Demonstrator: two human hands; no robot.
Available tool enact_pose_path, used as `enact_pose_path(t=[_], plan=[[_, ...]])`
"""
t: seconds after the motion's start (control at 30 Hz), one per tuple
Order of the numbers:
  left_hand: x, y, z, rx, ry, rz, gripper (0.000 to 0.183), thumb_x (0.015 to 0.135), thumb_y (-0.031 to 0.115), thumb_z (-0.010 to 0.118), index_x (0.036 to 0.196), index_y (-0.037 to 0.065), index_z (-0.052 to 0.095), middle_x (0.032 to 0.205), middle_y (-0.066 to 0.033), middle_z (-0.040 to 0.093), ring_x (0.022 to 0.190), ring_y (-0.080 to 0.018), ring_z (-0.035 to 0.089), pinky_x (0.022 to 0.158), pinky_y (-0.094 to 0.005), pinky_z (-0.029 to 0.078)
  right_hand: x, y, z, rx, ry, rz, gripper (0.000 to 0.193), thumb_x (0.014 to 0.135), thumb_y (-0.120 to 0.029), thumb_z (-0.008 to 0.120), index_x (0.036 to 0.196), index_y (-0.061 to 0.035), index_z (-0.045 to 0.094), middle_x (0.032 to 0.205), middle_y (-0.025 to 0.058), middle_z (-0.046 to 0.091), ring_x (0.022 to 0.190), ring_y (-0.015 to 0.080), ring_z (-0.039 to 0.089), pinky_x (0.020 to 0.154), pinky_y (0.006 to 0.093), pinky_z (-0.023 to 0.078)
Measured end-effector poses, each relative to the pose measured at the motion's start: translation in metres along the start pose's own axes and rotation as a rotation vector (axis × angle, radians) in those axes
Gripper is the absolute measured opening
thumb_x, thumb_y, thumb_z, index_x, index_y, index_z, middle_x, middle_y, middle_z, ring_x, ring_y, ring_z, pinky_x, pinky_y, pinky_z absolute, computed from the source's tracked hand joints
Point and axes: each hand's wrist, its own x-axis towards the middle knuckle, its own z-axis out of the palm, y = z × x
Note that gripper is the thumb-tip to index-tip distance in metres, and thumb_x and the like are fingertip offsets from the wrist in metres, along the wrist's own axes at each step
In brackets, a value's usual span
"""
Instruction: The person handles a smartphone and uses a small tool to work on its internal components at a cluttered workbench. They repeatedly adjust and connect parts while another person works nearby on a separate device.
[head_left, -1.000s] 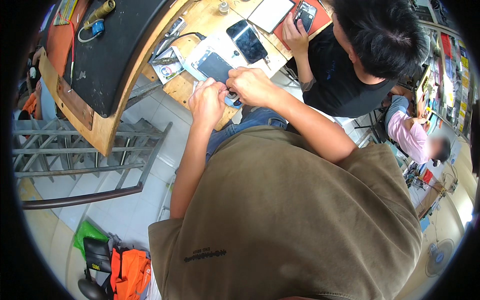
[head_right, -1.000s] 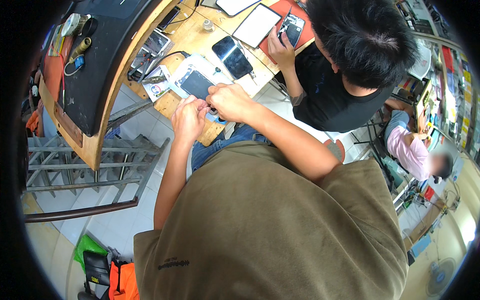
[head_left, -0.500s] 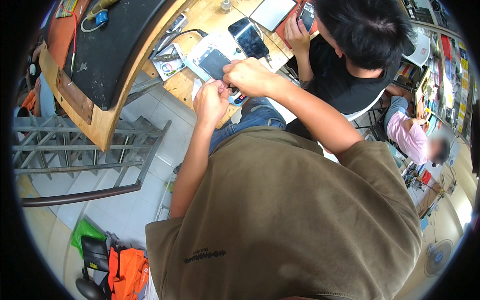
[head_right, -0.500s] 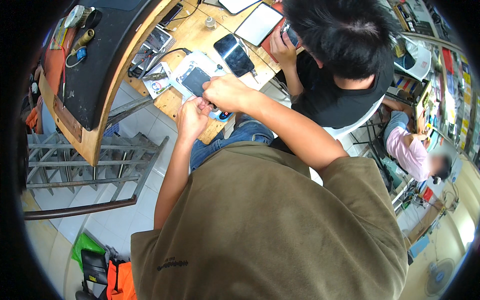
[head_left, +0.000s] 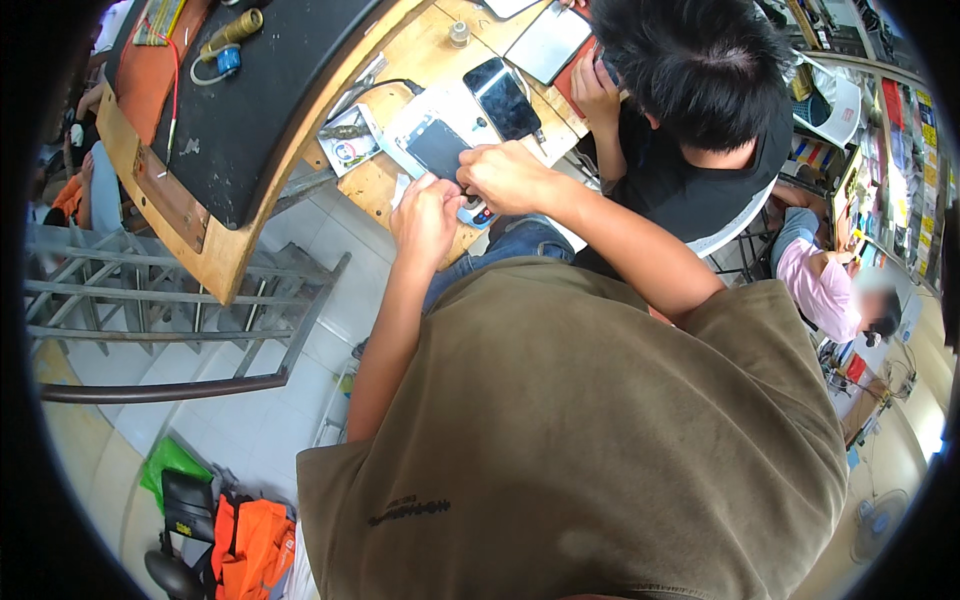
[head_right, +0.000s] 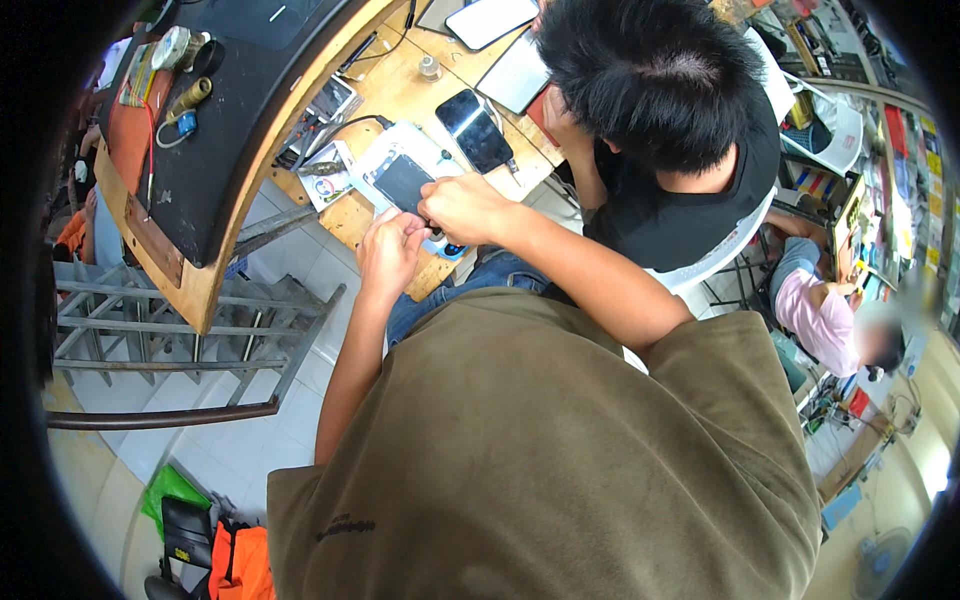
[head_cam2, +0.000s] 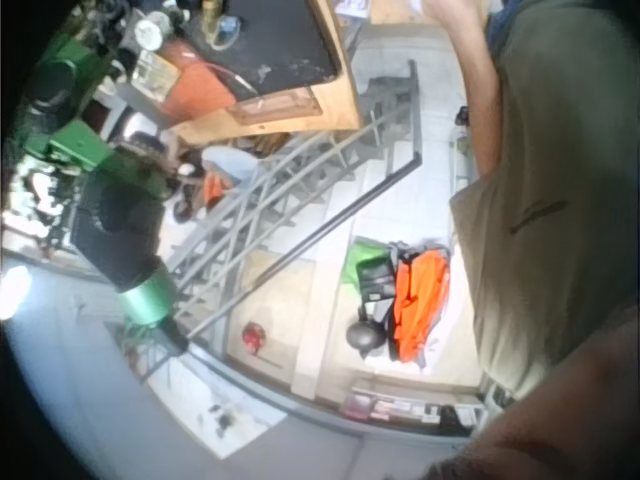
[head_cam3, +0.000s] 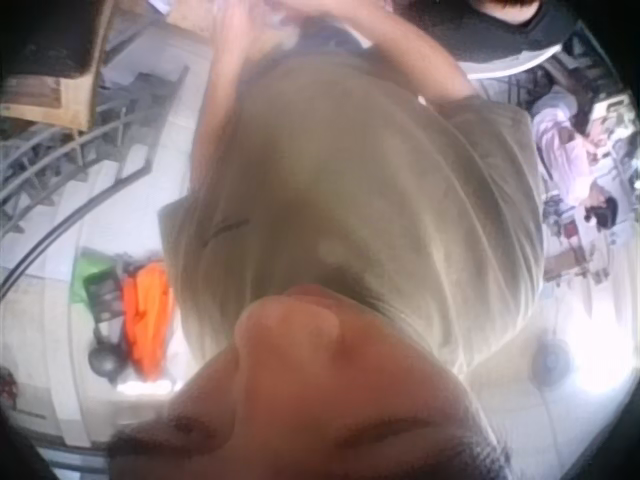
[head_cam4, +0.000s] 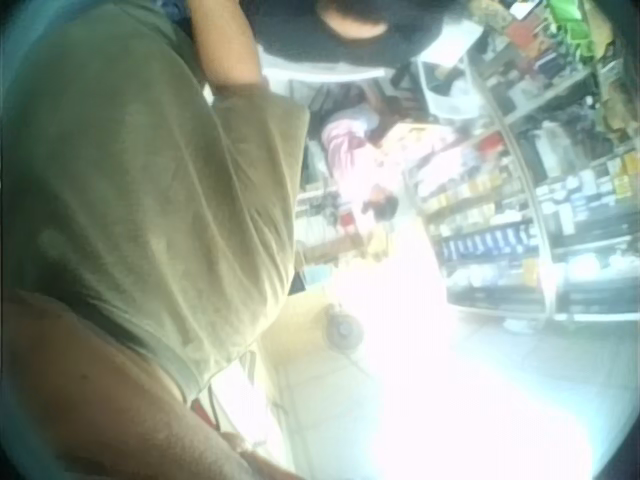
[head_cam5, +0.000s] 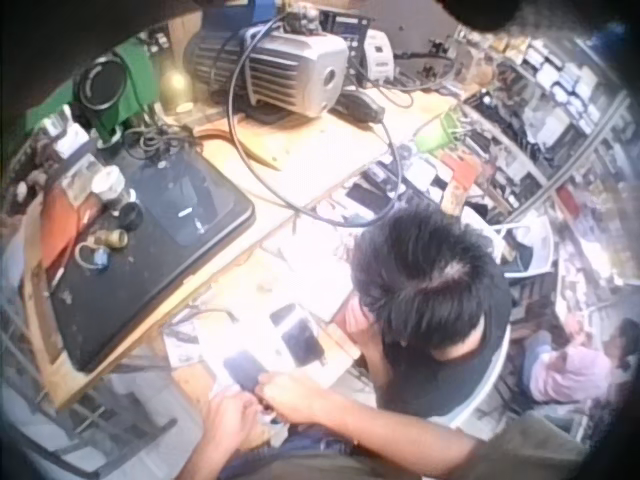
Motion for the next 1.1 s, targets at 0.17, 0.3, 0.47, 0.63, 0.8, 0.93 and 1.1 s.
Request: enact_pose_path(t=[0.17,0.3,0.47,0.63,0.8,0.93,1.1], plan=[[-0.009,-0.033,-0.024,0.043,0.308,-0.079,0.012,0.087,0.016,0.078,0.094,0.008,0.072,0.091,-0.0092,0.068,0.080,-0.0313,0.068,0.074,-0.0436,0.054,-0.016,0.006,0.008,0.356,0.552,0.302,0.011,0.091,-0.017,0.070,0.094,-0.0059,0.070,0.091,0.0138,0.066,0.084,0.0341,0.069,0.074,0.0455,0.055],[-0.004,-0.049,0.004,-0.649,0.046,-0.465,0.020,0.091,0.021,0.081,0.090,0.004,0.070,0.078,-0.0041,0.068,0.067,-0.0125,0.062,0.064,-0.0299,0.050,-0.028,0.022,0.018,0.654,0.658,0.537,0.011,0.093,-0.013,0.070,0.093,-0.0021,0.069,0.083,0.0101,0.067,0.070,0.0201,0.066,0.067,0.0344,0.053],[-0.005,-0.045,0.040,-0.612,-0.002,-0.446,0.021,0.092,0.020,0.082,0.087,0.006,0.067,0.075,0.0042,0.063,0.066,-0.0030,0.053,0.061,-0.0201,0.043,-0.041,0.045,0.033,0.856,0.698,0.701,0.016,0.098,-0.016,0.067,0.095,-0.0007,0.070,0.075,0.0039,0.068,0.068,0.0079,0.062,0.065,0.0269,0.051],[-0.004,-0.047,0.029,-0.706,0.000,-0.457,0.018,0.094,0.017,0.080,0.092,0.004,0.069,0.078,0.0036,0.064,0.066,-0.0034,0.053,0.061,-0.0210,0.043,-0.039,0.034,0.041,0.928,0.779,0.720,0.014,0.097,-0.014,0.069,0.095,-0.0012,0.070,0.075,0.0012,0.067,0.068,0.0063,0.059,0.064,0.0249,0.050],[0.010,-0.049,0.009,-0.798,-0.013,-0.392,0.022,0.098,0.021,0.077,0.093,0.001,0.069,0.077,0.0016,0.064,0.064,-0.0034,0.053,0.059,-0.0212,0.043,-0.041,-0.024,0.040,0.830,0.884,0.733,0.009,0.091,-0.007,0.075,0.094,-0.0013,0.069,0.078,0.0029,0.068,0.066,0.0077,0.061,0.060,0.0258,0.050],[0.017,-0.051,0.008,-0.816,-0.076,-0.395,0.023,0.098,0.022,0.077,0.091,0.002,0.067,0.076,0.0021,0.062,0.063,-0.0031,0.051,0.057,-0.0207,0.043,-0.033,-0.056,0.042,0.608,0.761,0.677,0.008,0.090,-0.009,0.074,0.094,-0.0026,0.072,0.084,0.0133,0.069,0.072,0.0307,0.069,0.066,0.0391,0.055],[0.017,-0.059,0.012,-0.784,-0.085,-0.346,0.022,0.099,0.024,0.075,0.095,0.004,0.067,0.082,0.0027,0.063,0.075,-0.0040,0.053,0.068,-0.0204,0.042,-0.017,-0.069,0.051,0.394,0.620,0.675,0.009,0.089,-0.010,0.072,0.094,-0.0035,0.074,0.086,0.0144,0.067,0.080,0.0368,0.069,0.071,0.0463,0.055]])
